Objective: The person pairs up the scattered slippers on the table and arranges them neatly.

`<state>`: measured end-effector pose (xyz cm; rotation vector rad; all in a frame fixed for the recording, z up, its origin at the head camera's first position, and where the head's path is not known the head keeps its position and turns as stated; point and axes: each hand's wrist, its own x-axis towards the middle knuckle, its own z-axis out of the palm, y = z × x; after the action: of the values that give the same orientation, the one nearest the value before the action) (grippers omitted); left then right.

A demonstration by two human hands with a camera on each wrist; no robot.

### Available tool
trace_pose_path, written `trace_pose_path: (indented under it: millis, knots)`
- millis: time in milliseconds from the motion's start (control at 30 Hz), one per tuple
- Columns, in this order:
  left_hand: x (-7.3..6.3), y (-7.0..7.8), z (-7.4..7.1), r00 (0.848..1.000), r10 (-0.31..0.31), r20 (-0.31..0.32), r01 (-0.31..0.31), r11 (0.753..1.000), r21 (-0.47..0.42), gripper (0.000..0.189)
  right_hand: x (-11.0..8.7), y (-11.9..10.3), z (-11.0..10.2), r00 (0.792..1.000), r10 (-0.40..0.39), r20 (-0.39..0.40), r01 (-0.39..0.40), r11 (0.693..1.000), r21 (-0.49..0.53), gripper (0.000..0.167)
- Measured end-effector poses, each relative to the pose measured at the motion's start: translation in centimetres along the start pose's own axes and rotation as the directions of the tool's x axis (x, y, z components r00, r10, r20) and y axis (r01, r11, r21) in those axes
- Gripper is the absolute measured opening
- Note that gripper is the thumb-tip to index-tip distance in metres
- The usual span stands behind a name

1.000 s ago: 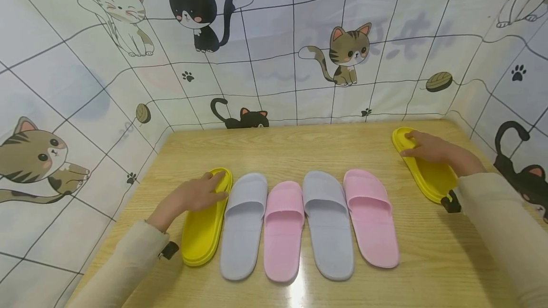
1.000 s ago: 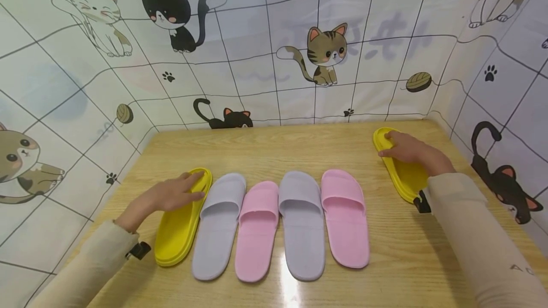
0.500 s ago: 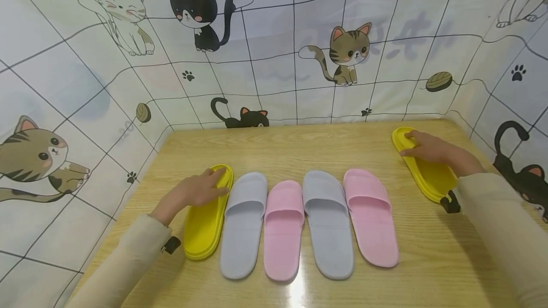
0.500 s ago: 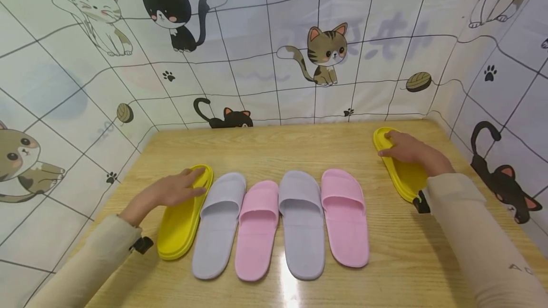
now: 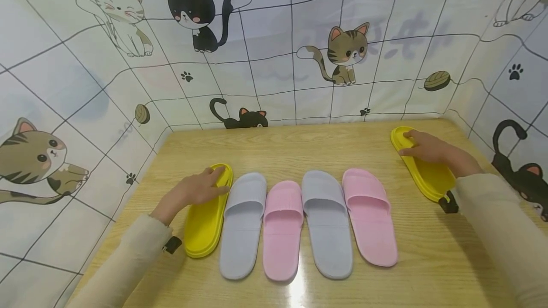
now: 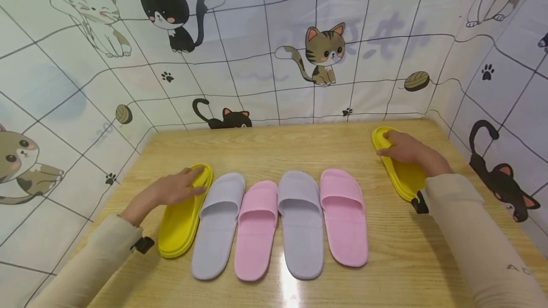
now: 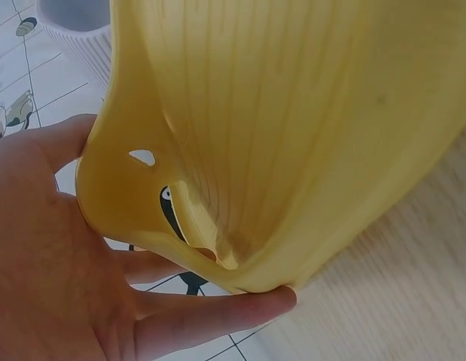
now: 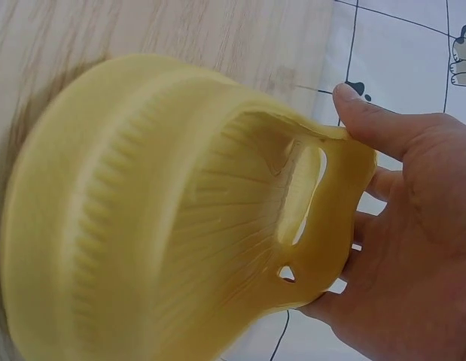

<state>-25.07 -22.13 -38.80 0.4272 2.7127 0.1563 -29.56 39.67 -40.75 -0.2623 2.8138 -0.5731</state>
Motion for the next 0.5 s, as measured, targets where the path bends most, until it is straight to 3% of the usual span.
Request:
trace_pose_path:
  millis: [500]
  knots:
    - [-0.76, -0.91, 0.84, 0.999, 0.005, -0.053, -0.009, 0.997, -0.075, 0.096, 0.3, 0.64, 0.35, 1.0, 0.02, -0.011, -0.02, 1.0, 0.02, 0.075]
